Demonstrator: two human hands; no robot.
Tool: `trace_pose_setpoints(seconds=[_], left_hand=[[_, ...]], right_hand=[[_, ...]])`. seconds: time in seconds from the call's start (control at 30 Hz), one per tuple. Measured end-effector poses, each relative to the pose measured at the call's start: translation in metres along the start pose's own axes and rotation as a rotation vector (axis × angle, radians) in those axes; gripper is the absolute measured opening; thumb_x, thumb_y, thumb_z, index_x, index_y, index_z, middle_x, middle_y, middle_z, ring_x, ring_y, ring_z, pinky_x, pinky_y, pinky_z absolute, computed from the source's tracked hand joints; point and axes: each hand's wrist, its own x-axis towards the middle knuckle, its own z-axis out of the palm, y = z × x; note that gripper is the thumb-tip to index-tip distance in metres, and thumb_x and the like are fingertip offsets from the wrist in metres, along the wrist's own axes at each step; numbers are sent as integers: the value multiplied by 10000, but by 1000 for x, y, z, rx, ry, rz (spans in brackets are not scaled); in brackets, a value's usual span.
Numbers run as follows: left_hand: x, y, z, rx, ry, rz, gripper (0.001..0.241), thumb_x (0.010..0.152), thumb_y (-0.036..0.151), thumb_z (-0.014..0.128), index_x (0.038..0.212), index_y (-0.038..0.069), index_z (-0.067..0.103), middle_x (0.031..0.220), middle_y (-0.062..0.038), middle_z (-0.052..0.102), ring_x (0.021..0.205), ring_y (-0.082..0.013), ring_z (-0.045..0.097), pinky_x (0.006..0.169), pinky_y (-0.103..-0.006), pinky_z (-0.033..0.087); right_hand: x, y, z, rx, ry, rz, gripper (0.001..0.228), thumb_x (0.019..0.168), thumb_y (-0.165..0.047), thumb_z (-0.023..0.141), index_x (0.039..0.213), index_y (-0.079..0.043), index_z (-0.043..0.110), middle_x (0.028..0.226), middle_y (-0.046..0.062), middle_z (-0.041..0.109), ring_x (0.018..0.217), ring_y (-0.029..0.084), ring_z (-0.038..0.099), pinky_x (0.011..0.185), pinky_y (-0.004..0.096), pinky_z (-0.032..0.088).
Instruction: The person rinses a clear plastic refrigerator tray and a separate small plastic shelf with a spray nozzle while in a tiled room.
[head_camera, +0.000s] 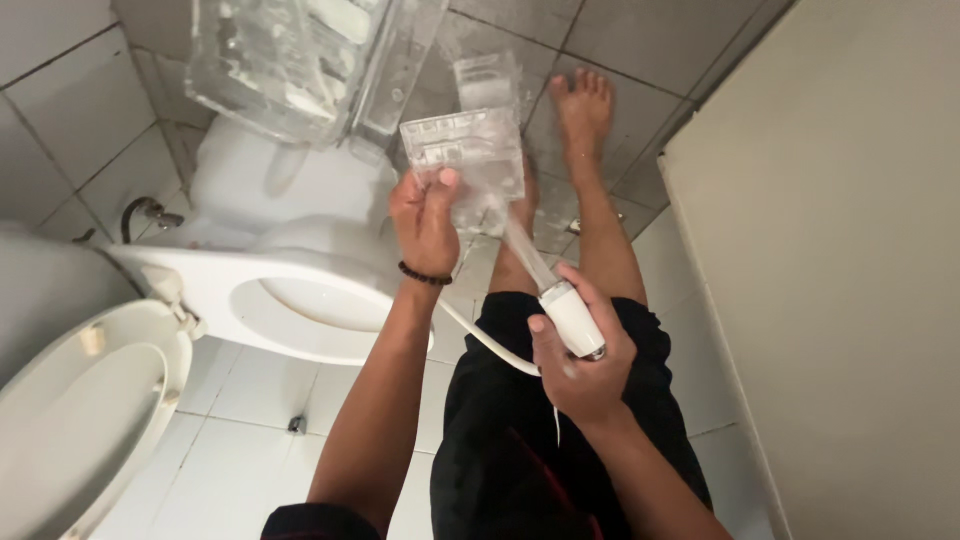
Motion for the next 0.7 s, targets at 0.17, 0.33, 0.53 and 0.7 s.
trace_pose_setpoints(seconds=[0.17,0.33,0.53,0.7], left_hand=[[22,-33,-50,257,211,10,350,1011,329,602,888,5,643,755,-16,615,669,-119,573,626,-289,484],[52,-67,-79,163,138,-112,527,1127,404,484,737,51,457,608,20,402,589,-128,382,591,-348,318],[82,-77,-81,-717,112,-346,479,898,381,661,1253,75,566,1181,-44,637,1150,-240,607,1030,-459,490],[86,-82,-82,-803,91,-314,599,909,412,690,1343,30,534,1305,-129,582,1229,-319,564,1075,-501,472]], right_hand=[[-1,-8,11,-15,-81,-80,479,953,-164,772,1358,37,616,894,29,700,765,62,646,701,200,528],[10,-13,31,-96,-165,-116,485,933,-183,790,1335,36,632,933,63,737,755,79,639,697,209,519],[19,-12,53,-176,-188,-183,478,994,-197,763,1378,32,596,1179,139,729,1012,148,712,900,269,570],[19,-9,64,-241,-208,-216,485,990,-198,766,1389,15,590,1210,146,726,1045,161,721,907,279,576]])
